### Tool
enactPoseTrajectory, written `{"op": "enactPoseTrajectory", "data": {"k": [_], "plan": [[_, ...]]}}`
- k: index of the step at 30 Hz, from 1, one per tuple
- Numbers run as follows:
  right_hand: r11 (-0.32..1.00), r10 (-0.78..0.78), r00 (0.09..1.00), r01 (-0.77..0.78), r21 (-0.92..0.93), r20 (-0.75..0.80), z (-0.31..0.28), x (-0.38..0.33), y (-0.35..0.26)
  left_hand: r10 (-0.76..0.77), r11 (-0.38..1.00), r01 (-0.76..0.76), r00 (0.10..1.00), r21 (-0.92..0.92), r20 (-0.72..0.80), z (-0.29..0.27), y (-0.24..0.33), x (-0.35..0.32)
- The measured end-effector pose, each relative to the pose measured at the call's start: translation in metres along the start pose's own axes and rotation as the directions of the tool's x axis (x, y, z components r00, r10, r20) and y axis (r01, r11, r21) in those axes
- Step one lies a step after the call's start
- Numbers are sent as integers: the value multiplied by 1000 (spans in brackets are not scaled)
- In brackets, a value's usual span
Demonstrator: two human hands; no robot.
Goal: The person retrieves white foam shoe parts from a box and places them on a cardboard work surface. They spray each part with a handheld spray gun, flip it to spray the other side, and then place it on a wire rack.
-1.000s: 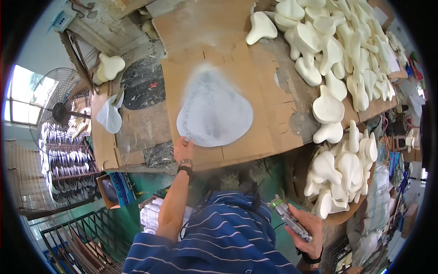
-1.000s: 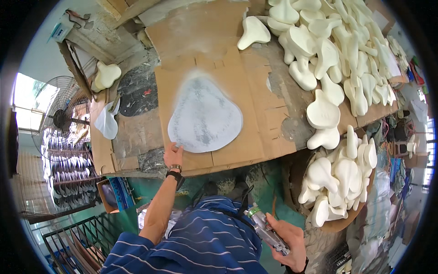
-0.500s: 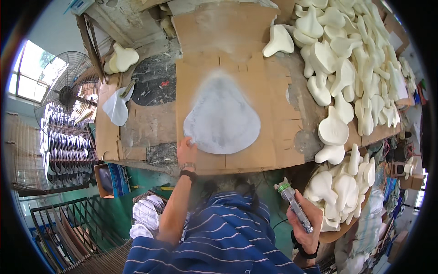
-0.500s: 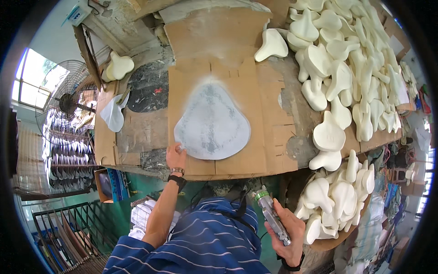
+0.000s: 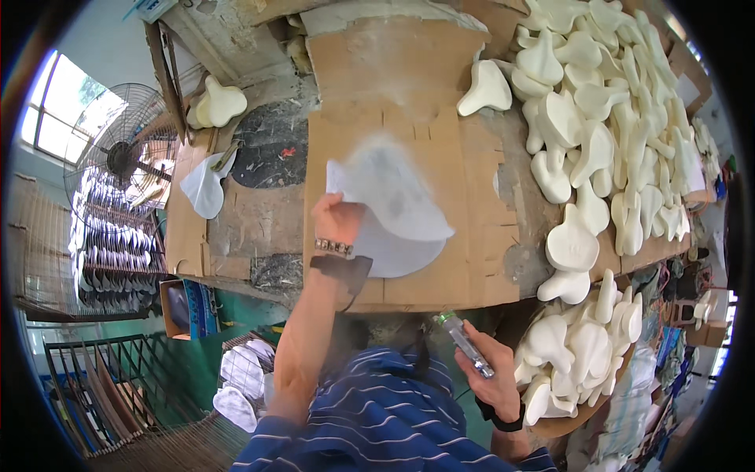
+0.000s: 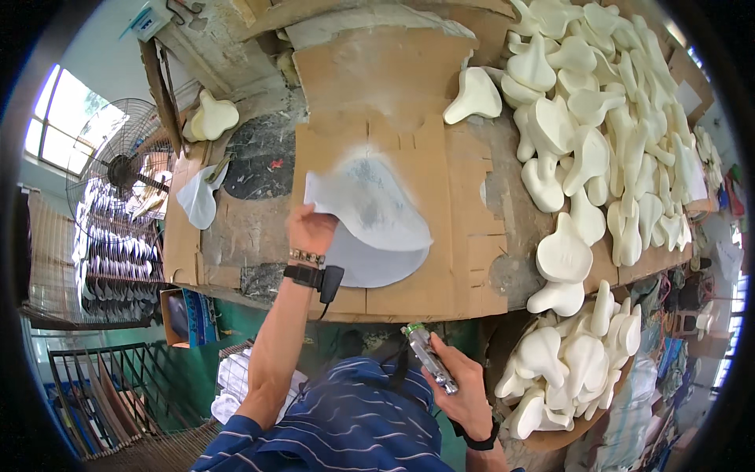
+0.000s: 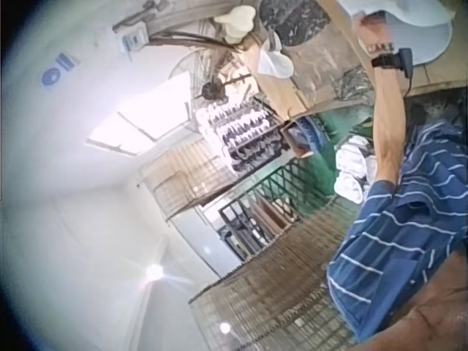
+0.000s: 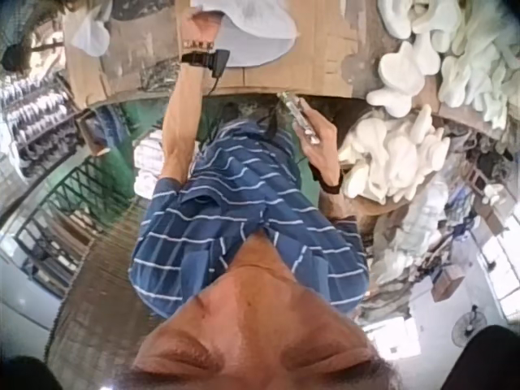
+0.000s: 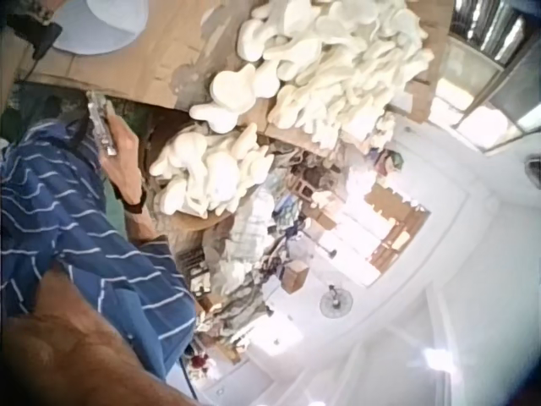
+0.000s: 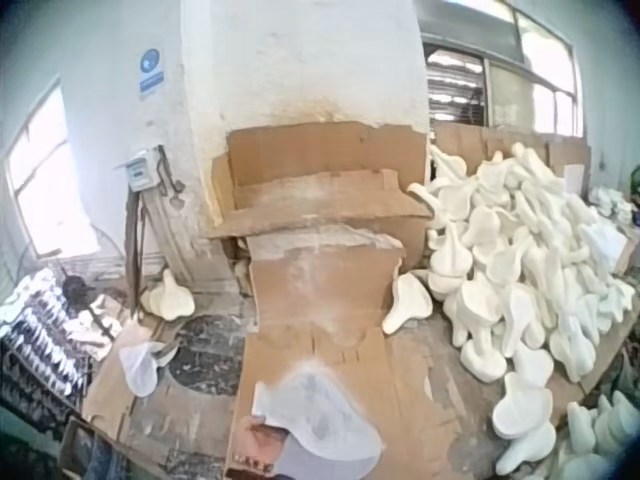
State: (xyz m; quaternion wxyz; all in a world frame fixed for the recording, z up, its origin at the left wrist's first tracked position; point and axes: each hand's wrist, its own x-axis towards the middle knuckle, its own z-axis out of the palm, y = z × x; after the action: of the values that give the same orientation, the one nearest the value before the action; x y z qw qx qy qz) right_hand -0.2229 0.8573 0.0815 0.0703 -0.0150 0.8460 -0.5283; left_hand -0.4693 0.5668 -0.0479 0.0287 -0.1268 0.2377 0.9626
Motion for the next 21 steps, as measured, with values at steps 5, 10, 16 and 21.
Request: {"op": "enactPoseTrajectory", "data": {"k": [5, 10, 16, 21], "plan": [[998, -62, 998, 62, 6, 32, 6, 12, 0, 108, 966, -54, 972, -251, 207, 68, 52, -25], [1000, -11, 985, 14, -17, 172, 21, 23, 0, 382, 916, -349, 909, -197, 167, 80, 116, -105], [993, 97, 939, -112, 27, 331, 53, 29, 13, 488, 837, -468, 873, -282, 2, 4, 139, -206], [997, 47, 852, -7, -77, 522, 89, 35, -13, 574, 701, -631, 776, -334, -262, -67, 136, -303]]}}
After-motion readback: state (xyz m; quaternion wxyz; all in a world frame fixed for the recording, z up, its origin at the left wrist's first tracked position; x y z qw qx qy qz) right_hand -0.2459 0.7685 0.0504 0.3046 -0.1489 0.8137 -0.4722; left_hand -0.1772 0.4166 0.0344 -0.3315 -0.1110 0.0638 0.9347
